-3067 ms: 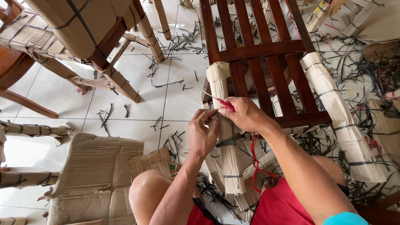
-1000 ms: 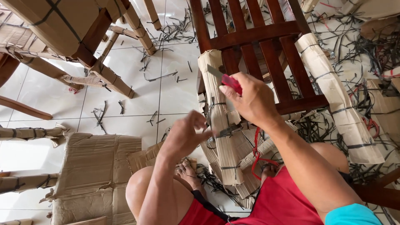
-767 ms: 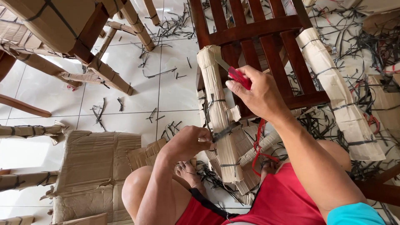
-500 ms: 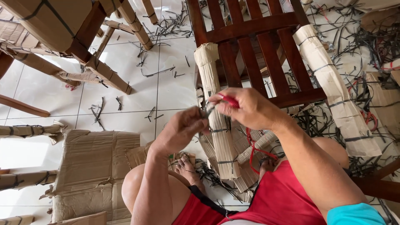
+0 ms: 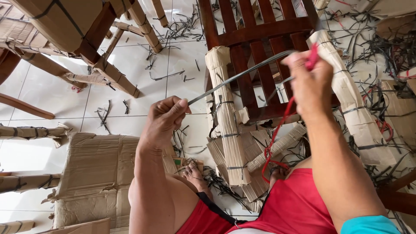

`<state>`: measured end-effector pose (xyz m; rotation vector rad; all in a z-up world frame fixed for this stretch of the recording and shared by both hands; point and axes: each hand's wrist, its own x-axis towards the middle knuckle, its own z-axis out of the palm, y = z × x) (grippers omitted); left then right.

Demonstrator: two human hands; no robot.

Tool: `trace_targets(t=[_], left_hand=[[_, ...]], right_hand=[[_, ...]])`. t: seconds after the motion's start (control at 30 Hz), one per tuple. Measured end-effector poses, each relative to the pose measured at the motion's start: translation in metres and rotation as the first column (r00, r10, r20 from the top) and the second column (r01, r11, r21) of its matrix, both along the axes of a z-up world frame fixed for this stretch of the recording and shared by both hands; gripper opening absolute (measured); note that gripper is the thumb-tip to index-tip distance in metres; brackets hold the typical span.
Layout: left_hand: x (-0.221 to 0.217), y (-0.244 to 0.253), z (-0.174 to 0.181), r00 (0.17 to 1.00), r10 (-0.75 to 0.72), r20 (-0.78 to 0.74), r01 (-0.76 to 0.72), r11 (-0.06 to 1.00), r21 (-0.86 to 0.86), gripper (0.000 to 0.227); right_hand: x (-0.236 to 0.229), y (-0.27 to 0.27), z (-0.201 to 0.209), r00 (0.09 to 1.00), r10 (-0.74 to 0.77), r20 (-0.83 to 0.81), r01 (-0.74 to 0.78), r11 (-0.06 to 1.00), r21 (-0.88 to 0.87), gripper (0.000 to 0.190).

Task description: Wrapping chair legs with protective material and securing them with plastic ties for transport.

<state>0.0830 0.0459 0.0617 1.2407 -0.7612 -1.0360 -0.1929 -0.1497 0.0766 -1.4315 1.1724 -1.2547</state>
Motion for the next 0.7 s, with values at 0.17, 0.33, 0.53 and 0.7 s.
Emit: trace_targets(t=[0.17,0.33,0.53,0.7], left_hand=[[-0.012,-0.010,0.010,1.000,-0.007,0.030,0.008,1.000,-0.005,0.023],[-0.050,-0.033,0.028,0.957,-0.131,0.258,0.136,0.991,0.000,0.023],[-0.051,-0.044,0.024,0.936,-0.226,0.269,0.237,0.971,-0.010,0.021],[-0.022,-0.043,0.020,0.947,-0.158,0.280,0.158,0.987,0.023,0.024]], right_hand=[[-0.009,0.013,0.026,0.945,-0.026,-0.325,-0.138,0.872,-0.470,0.033],[0.026,0.036,0.004,0.881,0.289,-0.375,-0.468,0.647,-0.601,0.035],[0.025,0.030,-0.021,0.754,0.543,-0.370,-0.644,0.721,-0.255,0.018],[-0.011,0.000,0.018,0.981,0.012,-0.196,0.006,0.996,0.093,0.018]])
